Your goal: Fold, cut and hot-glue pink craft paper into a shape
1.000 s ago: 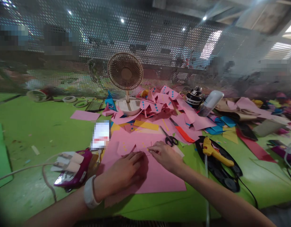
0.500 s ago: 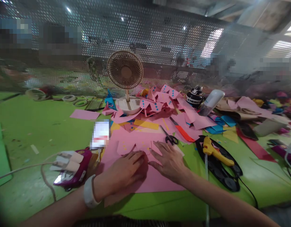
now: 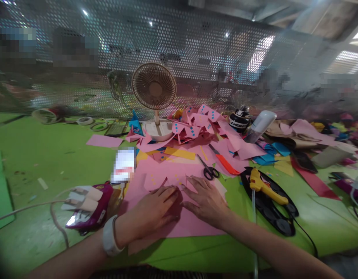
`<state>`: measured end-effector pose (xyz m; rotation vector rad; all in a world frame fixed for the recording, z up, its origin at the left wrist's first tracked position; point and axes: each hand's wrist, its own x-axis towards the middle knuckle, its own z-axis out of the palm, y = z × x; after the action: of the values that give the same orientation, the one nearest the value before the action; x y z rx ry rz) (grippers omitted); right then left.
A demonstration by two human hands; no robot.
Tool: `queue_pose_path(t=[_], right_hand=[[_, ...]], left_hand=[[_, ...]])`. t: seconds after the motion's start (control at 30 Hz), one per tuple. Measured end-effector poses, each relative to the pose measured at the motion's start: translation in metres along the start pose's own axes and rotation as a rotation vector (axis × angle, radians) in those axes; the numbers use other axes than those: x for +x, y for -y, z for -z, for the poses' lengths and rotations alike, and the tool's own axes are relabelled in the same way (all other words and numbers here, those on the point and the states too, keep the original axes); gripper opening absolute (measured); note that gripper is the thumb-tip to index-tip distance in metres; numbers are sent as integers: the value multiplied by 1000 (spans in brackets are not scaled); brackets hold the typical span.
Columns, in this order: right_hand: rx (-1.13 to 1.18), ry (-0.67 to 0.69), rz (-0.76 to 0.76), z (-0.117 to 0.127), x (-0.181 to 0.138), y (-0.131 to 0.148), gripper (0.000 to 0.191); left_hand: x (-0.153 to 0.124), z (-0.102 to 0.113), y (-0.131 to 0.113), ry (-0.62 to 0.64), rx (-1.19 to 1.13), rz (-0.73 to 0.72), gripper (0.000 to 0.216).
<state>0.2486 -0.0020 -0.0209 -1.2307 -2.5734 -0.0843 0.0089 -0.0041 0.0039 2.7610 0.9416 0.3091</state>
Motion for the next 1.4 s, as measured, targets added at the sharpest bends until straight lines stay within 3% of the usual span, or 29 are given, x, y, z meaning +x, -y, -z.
queue_pose_path(t=[0.3, 0.8, 1.4], right_hand=[[20, -1, -9, 2, 3, 3, 47], [-21, 28, -63, 4, 7, 17, 45], [-40, 60, -68, 7, 7, 18, 48]], left_hand=[[2, 3, -2, 49, 19, 13, 53], [0, -4, 2, -3, -8, -1, 51], [3, 0, 1, -25, 0, -21, 69]])
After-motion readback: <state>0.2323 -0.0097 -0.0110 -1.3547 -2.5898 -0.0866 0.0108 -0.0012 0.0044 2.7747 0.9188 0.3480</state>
